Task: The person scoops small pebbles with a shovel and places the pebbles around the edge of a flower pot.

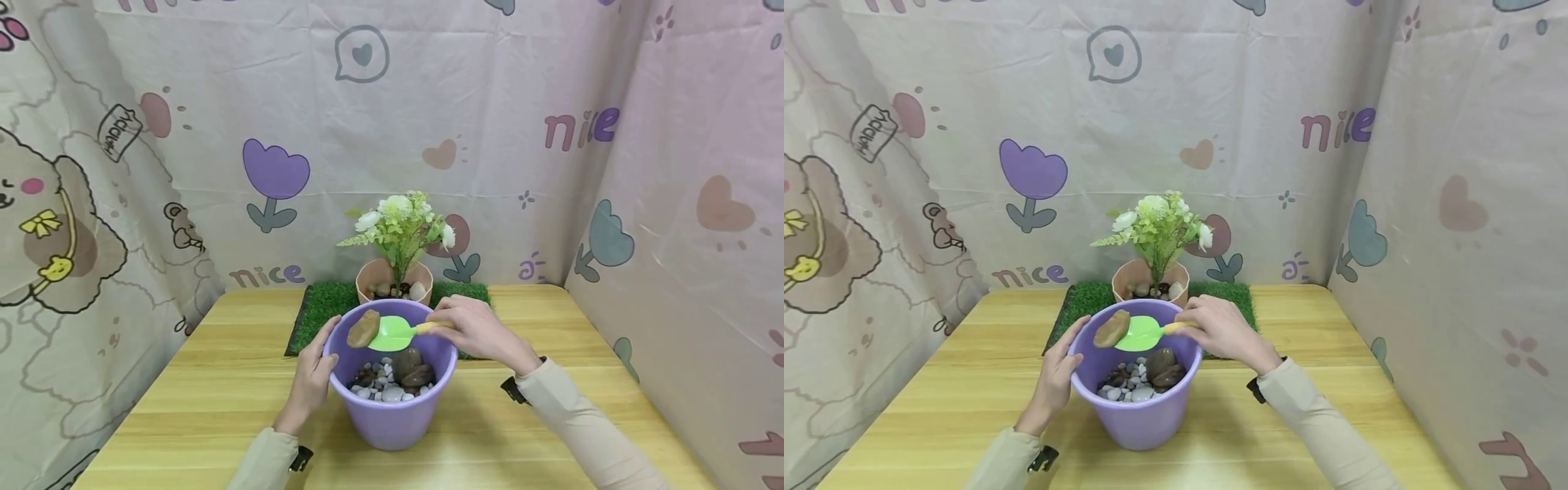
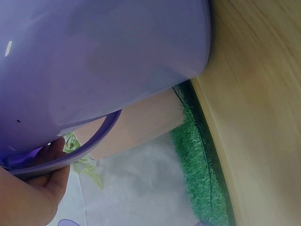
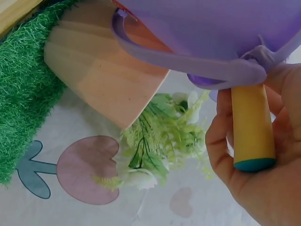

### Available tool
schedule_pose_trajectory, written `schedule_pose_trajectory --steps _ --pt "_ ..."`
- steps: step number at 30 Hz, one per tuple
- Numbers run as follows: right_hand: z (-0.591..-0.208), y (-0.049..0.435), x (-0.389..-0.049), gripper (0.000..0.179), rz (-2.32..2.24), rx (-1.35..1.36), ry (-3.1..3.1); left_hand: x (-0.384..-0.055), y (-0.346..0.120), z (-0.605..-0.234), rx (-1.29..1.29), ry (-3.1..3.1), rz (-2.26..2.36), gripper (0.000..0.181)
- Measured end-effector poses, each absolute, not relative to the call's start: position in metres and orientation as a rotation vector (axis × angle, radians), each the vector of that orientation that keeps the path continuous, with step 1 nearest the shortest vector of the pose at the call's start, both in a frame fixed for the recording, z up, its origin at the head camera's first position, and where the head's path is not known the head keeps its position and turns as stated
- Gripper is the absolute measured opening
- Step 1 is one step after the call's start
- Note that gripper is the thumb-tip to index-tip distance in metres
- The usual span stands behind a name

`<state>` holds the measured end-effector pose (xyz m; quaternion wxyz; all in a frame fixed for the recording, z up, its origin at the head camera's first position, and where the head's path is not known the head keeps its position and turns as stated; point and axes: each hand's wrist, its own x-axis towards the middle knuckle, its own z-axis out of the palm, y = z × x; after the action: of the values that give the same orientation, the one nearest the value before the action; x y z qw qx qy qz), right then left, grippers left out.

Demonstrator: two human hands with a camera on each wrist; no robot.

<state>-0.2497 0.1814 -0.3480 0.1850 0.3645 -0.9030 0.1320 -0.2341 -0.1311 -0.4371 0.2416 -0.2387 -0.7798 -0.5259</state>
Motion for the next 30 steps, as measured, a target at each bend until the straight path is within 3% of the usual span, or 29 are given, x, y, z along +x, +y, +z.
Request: schedule_pose_trajectory --steps 30 --pt "-0.3469 0.1845 -0.2478 0.019 0.447 1.034 -2.529 -0.2353 -0.1316 -0.4388 -0.669 -2.110 -1.432 0.063"
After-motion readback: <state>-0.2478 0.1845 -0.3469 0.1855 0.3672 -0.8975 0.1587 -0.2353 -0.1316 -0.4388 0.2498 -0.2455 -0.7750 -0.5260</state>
